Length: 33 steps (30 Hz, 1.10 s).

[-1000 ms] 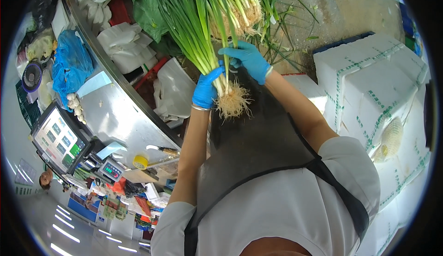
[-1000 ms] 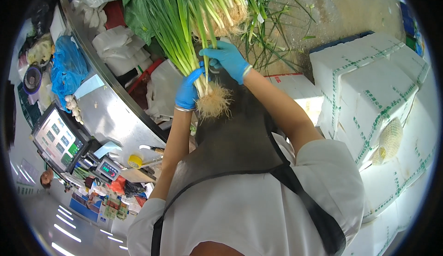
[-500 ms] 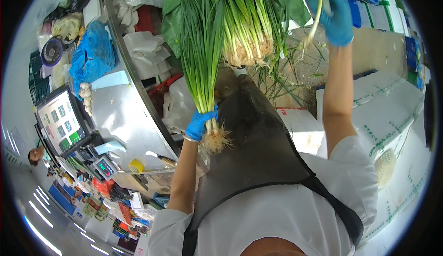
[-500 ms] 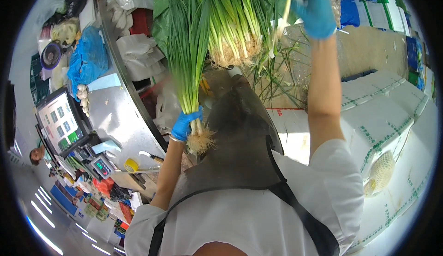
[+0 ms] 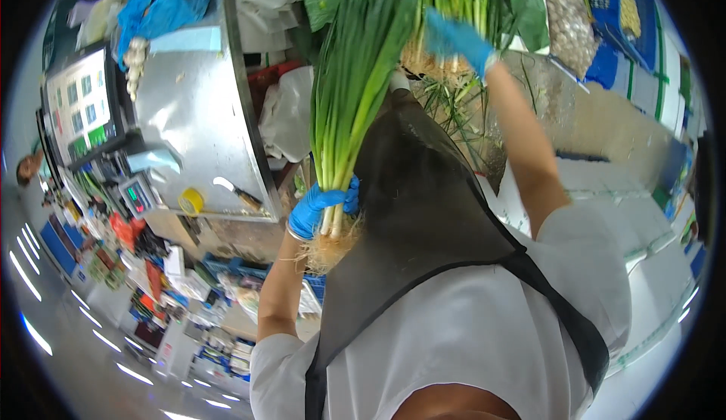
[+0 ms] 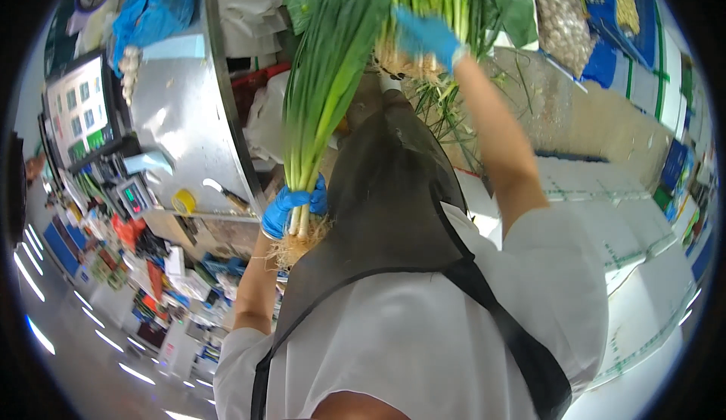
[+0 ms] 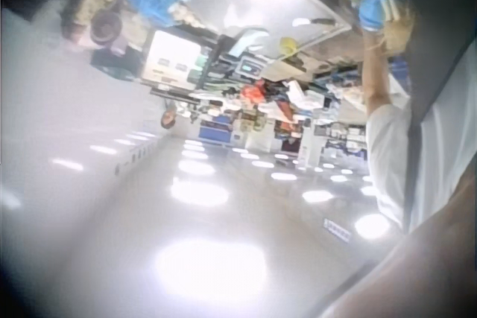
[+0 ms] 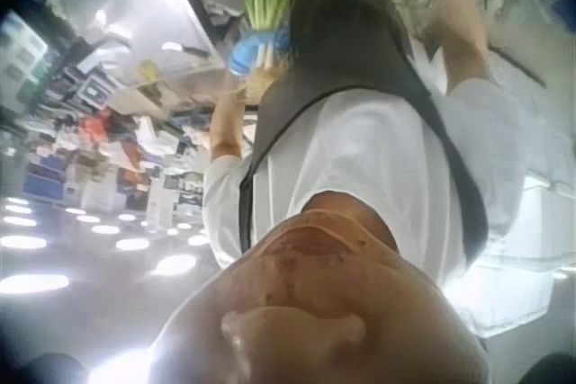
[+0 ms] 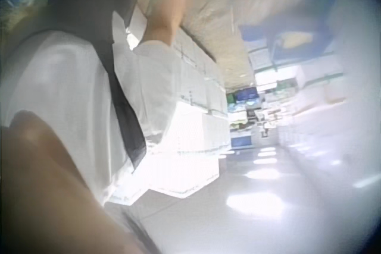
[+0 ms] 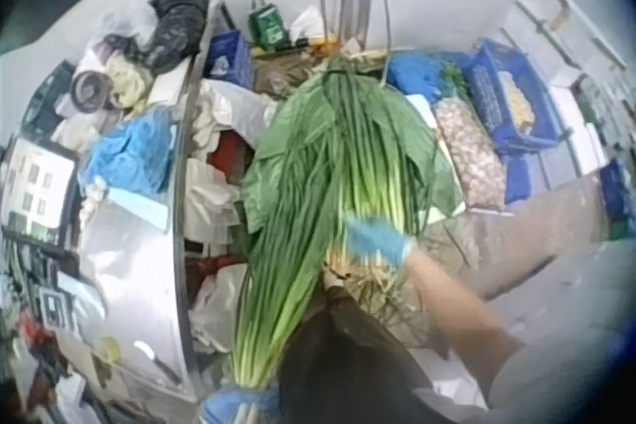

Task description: The person, wearing blue gloves, gathers a bunch of green onions from a larger pile, trims them by hand, weighs the bunch on a scale, and then places the bunch into a plastic bag, which is then sealed and set aside.

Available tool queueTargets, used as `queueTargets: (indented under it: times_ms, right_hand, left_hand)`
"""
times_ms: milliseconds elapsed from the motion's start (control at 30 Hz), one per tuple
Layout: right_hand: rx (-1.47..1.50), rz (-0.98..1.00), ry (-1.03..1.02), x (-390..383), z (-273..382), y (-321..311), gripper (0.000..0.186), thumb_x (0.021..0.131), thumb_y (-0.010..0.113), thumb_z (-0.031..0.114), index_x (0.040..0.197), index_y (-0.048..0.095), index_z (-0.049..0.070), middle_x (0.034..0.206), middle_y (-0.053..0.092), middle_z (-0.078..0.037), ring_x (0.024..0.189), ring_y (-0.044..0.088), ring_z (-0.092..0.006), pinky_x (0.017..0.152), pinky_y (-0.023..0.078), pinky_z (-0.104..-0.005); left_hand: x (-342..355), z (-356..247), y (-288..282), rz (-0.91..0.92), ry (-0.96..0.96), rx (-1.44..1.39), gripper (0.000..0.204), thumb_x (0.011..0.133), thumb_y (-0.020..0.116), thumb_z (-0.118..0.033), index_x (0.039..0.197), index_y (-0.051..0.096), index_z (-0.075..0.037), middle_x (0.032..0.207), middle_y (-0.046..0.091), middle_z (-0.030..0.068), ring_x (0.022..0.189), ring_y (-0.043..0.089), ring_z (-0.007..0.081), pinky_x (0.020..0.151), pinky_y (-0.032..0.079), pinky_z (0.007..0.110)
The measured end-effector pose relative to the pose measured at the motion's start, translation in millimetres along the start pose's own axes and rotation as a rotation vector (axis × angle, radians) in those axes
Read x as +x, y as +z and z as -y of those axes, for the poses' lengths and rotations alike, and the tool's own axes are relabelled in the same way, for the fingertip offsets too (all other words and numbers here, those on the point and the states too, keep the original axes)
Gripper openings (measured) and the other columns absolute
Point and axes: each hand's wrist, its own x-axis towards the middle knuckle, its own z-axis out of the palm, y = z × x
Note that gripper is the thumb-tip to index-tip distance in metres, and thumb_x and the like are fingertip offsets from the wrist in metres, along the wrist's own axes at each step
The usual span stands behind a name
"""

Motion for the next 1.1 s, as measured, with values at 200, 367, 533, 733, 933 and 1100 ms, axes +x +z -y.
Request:
queueTargets:
  times_ms: [200, 367, 533, 733, 933, 1100]
  right_hand:
    - [1.236, 0.736, -0.087, -57, -55, 159, 0.096, 0.08, 0.045, 0.074, 0.151, 0.023, 0.013, 0.15, 0.035, -0.012, 0.137, 0.036, -0.0287, 0.11, 0.034, -0.0486]
    - [1.115, 0.757, -0.228, -35, -22, 215, 0.083, 0.084, 0.042, 0.072, 0.147, 0.034, 0.018, 0.146, 0.042, -0.005, 0.131, 0.043, -0.0251, 0.111, 0.034, -0.0438]
    - [0.834, 1.011, -0.262, -84, 79, 304, 0.088, 0.078, 0.059, 0.067, 0.143, 0.04, 0.011, 0.14, 0.049, -0.008, 0.127, 0.048, -0.0251, 0.109, 0.038, -0.0414]
    - [0.188, 1.267, -0.347, -225, 195, 525, 0.058, 0.089, 0.065, 0.044, 0.13, 0.054, 0.003, 0.115, 0.064, -0.006, 0.11, 0.056, -0.0176, 0.101, 0.041, -0.0312]
    - [-0.243, 1.115, -0.635, -279, 172, 663, 0.064, 0.09, 0.062, 0.043, 0.135, 0.045, 0.001, 0.115, 0.057, -0.005, 0.112, 0.05, -0.0142, 0.1, 0.038, -0.0276]
    - [-0.42, 1.275, -0.223, -244, 80, 650, 0.05, 0.096, 0.057, 0.028, 0.138, 0.046, 0.001, 0.123, 0.061, -0.011, 0.107, 0.061, -0.0185, 0.095, 0.047, -0.0321]
  left_hand:
    - [-35, 17, 9, -0.747, 0.193, 1.571, 0.03, 0.074, 0.069, -0.013, 0.101, 0.059, -0.003, 0.082, 0.066, 0.0226, 0.081, 0.065, 0.0392, 0.071, 0.053, 0.043]
    - [-69, 65, -19, -1.204, 0.561, 1.765, 0.02, 0.072, 0.068, -0.008, 0.087, 0.056, -0.007, 0.073, 0.061, 0.0161, 0.069, 0.062, 0.0373, 0.06, 0.048, 0.046]
    - [-112, 119, -69, -1.489, 0.85, 1.36, 0.024, 0.069, 0.073, -0.009, 0.09, 0.061, -0.007, 0.077, 0.062, 0.0164, 0.068, 0.06, 0.0379, 0.058, 0.047, 0.045]
    - [-143, 190, -153, -1.427, 1.099, 0.211, 0.038, 0.075, 0.076, -0.018, 0.107, 0.06, -0.004, 0.094, 0.068, 0.0137, 0.085, 0.067, 0.0239, 0.074, 0.052, 0.036]
    - [-200, 204, -261, -1.098, 1.395, -0.537, 0.042, 0.078, 0.076, -0.009, 0.115, 0.059, 0.0, 0.102, 0.066, 0.0067, 0.089, 0.063, 0.0162, 0.078, 0.052, 0.031]
    - [-180, 216, -424, -0.906, 1.411, -0.812, 0.031, 0.082, 0.072, -0.012, 0.111, 0.061, -0.004, 0.093, 0.064, 0.0046, 0.08, 0.063, 0.0172, 0.073, 0.052, 0.031]
